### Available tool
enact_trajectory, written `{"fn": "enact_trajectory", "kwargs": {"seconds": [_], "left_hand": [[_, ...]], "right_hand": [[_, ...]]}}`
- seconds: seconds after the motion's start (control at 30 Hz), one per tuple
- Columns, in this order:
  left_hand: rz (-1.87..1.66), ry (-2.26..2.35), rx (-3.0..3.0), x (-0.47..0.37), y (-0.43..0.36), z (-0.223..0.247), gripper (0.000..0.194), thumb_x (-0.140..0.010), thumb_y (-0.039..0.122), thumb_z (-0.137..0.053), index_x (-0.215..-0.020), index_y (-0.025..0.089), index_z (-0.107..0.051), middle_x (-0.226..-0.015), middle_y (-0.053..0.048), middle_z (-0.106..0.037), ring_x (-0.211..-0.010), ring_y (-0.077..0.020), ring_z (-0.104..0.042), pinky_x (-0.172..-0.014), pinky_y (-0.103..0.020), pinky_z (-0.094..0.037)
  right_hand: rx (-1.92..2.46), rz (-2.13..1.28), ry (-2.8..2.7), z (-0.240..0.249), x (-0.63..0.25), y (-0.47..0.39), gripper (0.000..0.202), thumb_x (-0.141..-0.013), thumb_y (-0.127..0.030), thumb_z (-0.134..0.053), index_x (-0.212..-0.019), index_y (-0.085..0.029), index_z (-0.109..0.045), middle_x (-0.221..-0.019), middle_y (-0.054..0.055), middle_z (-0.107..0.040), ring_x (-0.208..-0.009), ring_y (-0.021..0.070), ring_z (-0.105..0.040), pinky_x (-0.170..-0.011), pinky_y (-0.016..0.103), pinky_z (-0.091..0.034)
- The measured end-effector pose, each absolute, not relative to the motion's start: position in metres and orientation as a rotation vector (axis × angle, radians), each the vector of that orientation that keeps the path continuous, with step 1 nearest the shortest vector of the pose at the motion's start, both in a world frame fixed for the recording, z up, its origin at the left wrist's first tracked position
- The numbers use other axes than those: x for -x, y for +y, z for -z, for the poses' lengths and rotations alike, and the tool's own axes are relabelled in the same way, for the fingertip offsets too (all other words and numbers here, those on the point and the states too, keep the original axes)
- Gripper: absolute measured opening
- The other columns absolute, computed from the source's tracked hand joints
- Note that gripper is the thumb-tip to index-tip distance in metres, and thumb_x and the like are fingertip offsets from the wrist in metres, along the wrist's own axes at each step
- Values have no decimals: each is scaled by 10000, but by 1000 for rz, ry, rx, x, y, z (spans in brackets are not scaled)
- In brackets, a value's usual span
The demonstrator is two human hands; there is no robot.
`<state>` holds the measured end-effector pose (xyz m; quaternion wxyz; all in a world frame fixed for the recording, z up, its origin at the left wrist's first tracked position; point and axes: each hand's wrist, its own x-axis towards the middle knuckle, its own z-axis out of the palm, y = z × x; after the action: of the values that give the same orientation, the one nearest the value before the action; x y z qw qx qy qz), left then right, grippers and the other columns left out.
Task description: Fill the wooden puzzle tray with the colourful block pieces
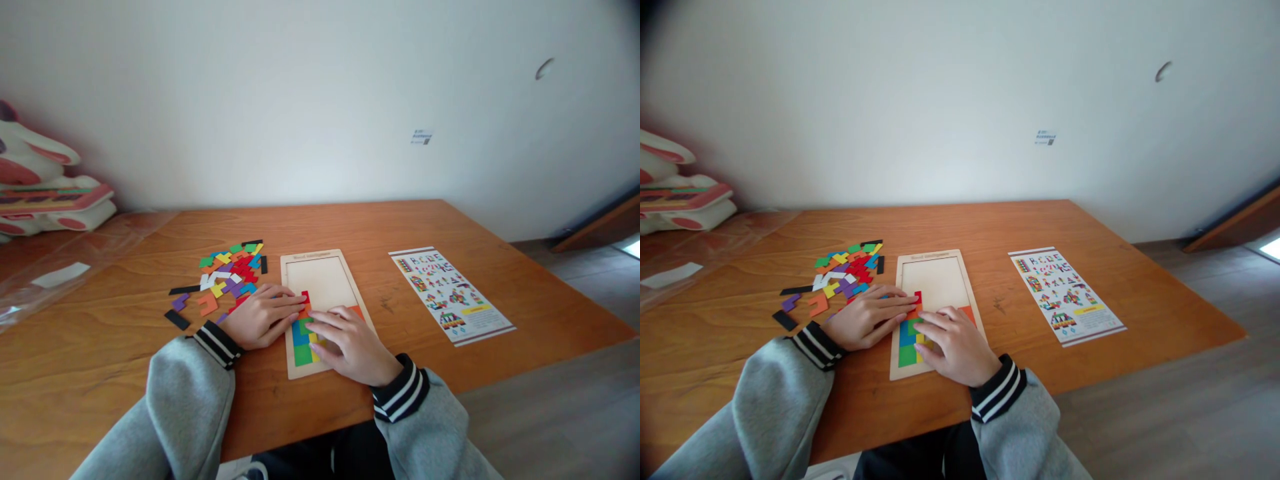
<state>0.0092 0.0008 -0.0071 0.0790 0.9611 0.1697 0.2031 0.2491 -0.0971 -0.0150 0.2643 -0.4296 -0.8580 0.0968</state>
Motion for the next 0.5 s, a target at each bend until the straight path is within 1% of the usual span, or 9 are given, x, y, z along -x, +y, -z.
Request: {"fn": "enact_trajectory", "kwargs": {"seconds": [0.3,0.5], "left_hand": [[-700,456,-3008,-12,-4,3,310,-985,268,-524,-1250,201,-670,-1197,-67,-735,-1120,-264,-625,-935,-429,-513],[-820,549,-2959,-1,-5,5,294,-984,255,-522,-1230,208,-677,-1190,-59,-737,-1103,-240,-635,-944,-401,-529]], "right_hand": [[1126,-230,-2313,13,-249,-96,284,-960,-314,-585,-1204,-198,-675,-1325,82,-657,-1079,235,-609,-974,424,-519],[1134,-215,-2258,11,-254,-100,256,-962,-271,-571,-1188,-190,-660,-1290,94,-670,-1095,237,-626,-978,441,-519]]}}
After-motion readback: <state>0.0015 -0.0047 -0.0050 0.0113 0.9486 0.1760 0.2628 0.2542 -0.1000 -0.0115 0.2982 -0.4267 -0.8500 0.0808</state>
